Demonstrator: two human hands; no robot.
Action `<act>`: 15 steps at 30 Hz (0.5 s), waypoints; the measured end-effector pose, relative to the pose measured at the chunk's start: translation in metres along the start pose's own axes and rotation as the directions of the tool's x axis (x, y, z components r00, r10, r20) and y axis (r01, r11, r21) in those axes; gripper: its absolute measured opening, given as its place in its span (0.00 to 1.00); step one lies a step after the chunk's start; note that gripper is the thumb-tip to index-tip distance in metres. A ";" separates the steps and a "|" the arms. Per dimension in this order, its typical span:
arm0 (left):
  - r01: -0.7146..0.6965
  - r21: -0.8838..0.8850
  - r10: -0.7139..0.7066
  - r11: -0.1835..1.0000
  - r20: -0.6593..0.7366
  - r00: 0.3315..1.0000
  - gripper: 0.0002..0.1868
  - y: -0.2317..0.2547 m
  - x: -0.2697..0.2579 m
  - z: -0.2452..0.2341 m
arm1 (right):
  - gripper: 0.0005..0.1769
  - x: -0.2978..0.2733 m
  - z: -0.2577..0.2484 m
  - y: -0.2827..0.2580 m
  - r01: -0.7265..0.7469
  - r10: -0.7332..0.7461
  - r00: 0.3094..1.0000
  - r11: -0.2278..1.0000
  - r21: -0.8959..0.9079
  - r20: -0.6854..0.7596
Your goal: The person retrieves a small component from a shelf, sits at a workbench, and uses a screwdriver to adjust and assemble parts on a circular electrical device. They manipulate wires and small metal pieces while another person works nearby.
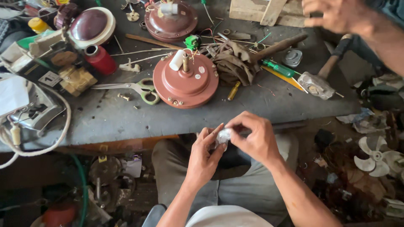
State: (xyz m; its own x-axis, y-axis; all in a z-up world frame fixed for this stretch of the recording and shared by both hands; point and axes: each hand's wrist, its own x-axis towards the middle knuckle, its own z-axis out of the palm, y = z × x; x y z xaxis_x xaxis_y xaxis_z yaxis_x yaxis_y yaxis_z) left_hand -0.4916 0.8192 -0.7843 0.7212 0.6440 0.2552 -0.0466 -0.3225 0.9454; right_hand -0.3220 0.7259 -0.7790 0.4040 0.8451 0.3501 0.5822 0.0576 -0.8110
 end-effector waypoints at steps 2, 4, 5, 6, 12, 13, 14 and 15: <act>0.035 -0.015 -0.034 0.999 0.034 0.999 0.28 0.001 0.002 0.001 | 0.06 0.008 -0.001 0.020 -0.318 0.303 0.948 0.885 0.340 0.099; 0.136 -0.085 -0.129 0.987 0.080 0.988 0.27 0.000 0.005 0.002 | 0.07 0.009 0.001 0.033 -0.335 0.328 0.937 0.739 0.584 0.123; 0.144 -0.112 -0.136 0.983 0.080 0.987 0.27 -0.001 0.006 0.002 | 0.08 0.009 0.002 0.036 -0.336 0.338 0.931 0.641 0.690 0.139; 0.156 -0.139 -0.146 0.978 0.081 0.986 0.27 -0.003 0.006 0.003 | 0.09 0.007 0.002 0.036 -0.318 0.360 0.930 0.687 0.654 0.074; 0.199 -0.273 -0.191 0.941 0.056 0.980 0.30 -0.011 0.004 0.005 | 0.13 -0.010 -0.020 -0.007 0.001 -0.006 1.000 0.981 0.192 0.027; 0.194 -0.239 -0.190 0.951 0.043 0.981 0.30 -0.011 0.004 0.006 | 0.16 -0.010 -0.021 -0.015 0.138 -0.137 0.990 0.990 -0.031 0.043; 0.177 -0.256 -0.173 0.950 0.040 0.984 0.30 -0.011 0.004 0.007 | 0.20 -0.010 -0.020 -0.021 0.269 -0.255 0.963 0.931 -0.248 0.088; 0.160 -0.273 -0.156 0.949 0.038 0.987 0.29 -0.011 0.005 0.009 | 0.21 -0.009 -0.019 -0.026 0.279 -0.261 0.960 0.909 -0.311 0.098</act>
State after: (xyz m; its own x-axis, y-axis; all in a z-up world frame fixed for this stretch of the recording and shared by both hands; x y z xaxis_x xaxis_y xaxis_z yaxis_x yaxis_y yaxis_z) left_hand -0.4818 0.8195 -0.7950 0.7454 0.6596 0.0968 -0.1170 -0.0135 0.9930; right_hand -0.3275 0.7072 -0.7519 0.1668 0.8489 0.5015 0.8612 0.1223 -0.4934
